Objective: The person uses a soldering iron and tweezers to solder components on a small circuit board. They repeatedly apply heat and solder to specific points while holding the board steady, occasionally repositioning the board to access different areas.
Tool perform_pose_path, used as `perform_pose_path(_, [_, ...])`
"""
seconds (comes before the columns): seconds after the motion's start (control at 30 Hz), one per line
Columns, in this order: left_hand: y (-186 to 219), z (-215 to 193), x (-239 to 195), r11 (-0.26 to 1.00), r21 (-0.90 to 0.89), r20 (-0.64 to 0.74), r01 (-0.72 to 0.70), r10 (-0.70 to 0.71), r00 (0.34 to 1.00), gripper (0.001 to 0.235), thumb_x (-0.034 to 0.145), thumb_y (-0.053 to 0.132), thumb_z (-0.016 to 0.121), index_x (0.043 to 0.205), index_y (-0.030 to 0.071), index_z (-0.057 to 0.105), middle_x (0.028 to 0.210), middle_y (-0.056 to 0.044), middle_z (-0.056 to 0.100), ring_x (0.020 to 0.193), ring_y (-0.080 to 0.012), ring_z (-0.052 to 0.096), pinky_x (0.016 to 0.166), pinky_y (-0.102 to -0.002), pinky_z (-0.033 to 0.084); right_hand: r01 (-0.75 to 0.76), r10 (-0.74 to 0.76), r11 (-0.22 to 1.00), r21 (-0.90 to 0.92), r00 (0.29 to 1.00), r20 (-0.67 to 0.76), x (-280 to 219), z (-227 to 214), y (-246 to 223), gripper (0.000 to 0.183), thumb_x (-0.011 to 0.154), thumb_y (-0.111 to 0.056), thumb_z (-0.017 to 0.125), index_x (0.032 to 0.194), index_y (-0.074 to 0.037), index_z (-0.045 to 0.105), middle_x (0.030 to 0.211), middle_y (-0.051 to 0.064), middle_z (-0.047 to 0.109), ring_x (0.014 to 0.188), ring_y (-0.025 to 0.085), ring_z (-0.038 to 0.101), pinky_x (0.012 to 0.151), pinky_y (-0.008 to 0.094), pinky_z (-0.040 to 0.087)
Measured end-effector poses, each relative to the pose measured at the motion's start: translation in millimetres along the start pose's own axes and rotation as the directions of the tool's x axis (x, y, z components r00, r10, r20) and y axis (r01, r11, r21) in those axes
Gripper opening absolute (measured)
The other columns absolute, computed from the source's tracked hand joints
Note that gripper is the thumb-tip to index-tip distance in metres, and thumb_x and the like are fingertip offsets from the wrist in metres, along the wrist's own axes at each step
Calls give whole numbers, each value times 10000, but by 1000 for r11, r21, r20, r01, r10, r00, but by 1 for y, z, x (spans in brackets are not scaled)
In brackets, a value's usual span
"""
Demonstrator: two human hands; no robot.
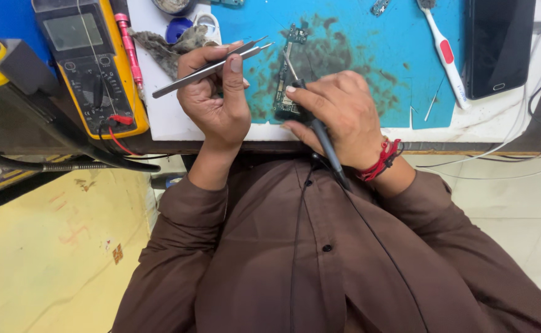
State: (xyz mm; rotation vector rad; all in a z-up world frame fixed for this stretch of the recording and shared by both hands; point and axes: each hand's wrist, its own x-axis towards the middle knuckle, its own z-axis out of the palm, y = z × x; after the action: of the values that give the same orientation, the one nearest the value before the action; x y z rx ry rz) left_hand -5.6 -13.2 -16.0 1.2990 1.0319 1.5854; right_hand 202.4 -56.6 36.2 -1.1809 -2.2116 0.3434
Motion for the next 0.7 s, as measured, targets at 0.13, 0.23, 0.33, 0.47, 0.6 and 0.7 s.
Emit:
perform_pose_path(0.13, [5,3,4,998,67,81,6,-11,997,134,1126,58,692,1196,8,589,1049,-82,721,756,-48,596,678,-185,488,-95,107,991,94,986,-129,-3,-4,7,399,964,-241,813,1289,-54,678,1038,95,707,918,298,662,833,421,489])
perform_pose_path(0.23, [7,11,10,992,119,117,32,-46,992,140,1097,55,721,1193,12,628,993,-49,732,719,-25,541,641,-171,437,-211,287,928,307,930,-229,-2,-7,13,302,1021,-153,701,1297,-34,672,988,64,704,869,220,680,763,338,522])
perform_pose_path(0.33, [7,19,12,979,196,133,46,-73,988,118,1069,47,731,1152,21,651,953,-28,740,651,-9,513,578,-165,399,-291,507,736,611,835,-213,-5,-8,13,252,1053,-110,619,1276,8,601,1035,47,698,922,119,695,798,271,549])
perform_pose_path(0.47, [6,27,18,960,277,112,30,-63,992,83,1055,36,735,1093,20,663,874,-5,707,599,-8,474,544,-179,369,-391,573,700,598,808,-142,-10,-6,21,162,1028,-34,694,1173,28,655,875,39,677,777,52,601,691,225,465])
perform_pose_path(0.6, [8,31,21,986,163,140,30,-53,989,81,1072,46,697,1115,14,637,947,-21,727,668,-12,549,575,-197,418,-418,582,710,566,801,-138,-15,2,28,132,1027,-18,779,1094,22,673,859,33,680,681,31,558,600,202,411])
perform_pose_path(0.7, [10,28,22,971,236,159,37,-76,984,64,1053,35,707,1086,13,657,851,-15,705,642,-18,507,565,-210,376,-376,597,641,669,793,-127,-15,6,29,155,1040,-28,773,1106,-2,635,890,-1,687,692,11,578,610,183,435])
